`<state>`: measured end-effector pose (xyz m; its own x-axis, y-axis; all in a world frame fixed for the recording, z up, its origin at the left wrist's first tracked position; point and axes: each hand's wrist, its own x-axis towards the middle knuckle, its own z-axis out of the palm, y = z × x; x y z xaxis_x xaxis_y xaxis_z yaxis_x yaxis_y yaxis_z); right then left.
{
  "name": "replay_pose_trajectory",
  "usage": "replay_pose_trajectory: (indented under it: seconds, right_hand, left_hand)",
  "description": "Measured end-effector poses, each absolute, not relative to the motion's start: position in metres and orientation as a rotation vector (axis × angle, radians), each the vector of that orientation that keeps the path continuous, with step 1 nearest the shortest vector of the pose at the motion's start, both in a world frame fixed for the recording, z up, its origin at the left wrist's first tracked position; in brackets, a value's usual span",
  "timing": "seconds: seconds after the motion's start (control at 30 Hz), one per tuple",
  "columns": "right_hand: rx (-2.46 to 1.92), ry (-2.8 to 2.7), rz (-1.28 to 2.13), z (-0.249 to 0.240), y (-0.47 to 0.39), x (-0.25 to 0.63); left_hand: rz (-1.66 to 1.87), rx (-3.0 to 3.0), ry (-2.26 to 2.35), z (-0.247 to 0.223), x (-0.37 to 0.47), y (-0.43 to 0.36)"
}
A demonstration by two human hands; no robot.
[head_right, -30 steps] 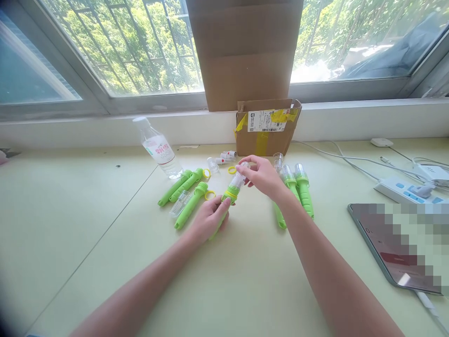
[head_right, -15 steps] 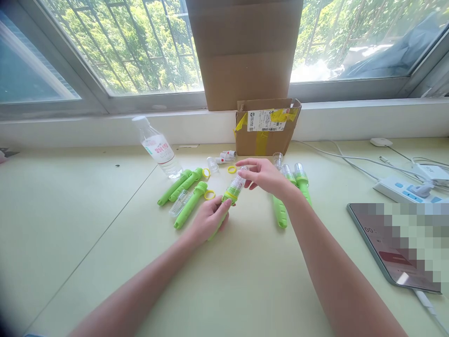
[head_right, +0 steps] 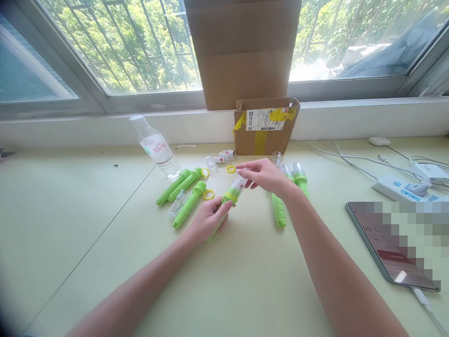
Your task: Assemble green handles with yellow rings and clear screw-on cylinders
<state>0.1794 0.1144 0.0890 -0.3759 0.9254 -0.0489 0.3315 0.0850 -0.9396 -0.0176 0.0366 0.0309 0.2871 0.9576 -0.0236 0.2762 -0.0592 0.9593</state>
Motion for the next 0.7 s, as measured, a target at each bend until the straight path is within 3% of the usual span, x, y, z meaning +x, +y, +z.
replay_pose_trajectory:
  seconds: [0.2, 0.43, 0.7]
  right_hand:
    - [-1.292, -1.796, 0.995, 0.084, 0.114, 0.168]
    - [-1.248, -1.81, 1.231, 0.088, 0.113, 0.177]
    - [-1.371, -1.865, 1.093, 0.088, 0.112, 0.176]
  left_hand:
    - [0.861, 1.566, 1.171, 0.031, -0.017, 0.037]
    - [0.874, 1.558, 1.151, 0.029, -0.018, 0.038]
    - [0.833, 1.537, 1.148, 0.032, -0.016, 0.035]
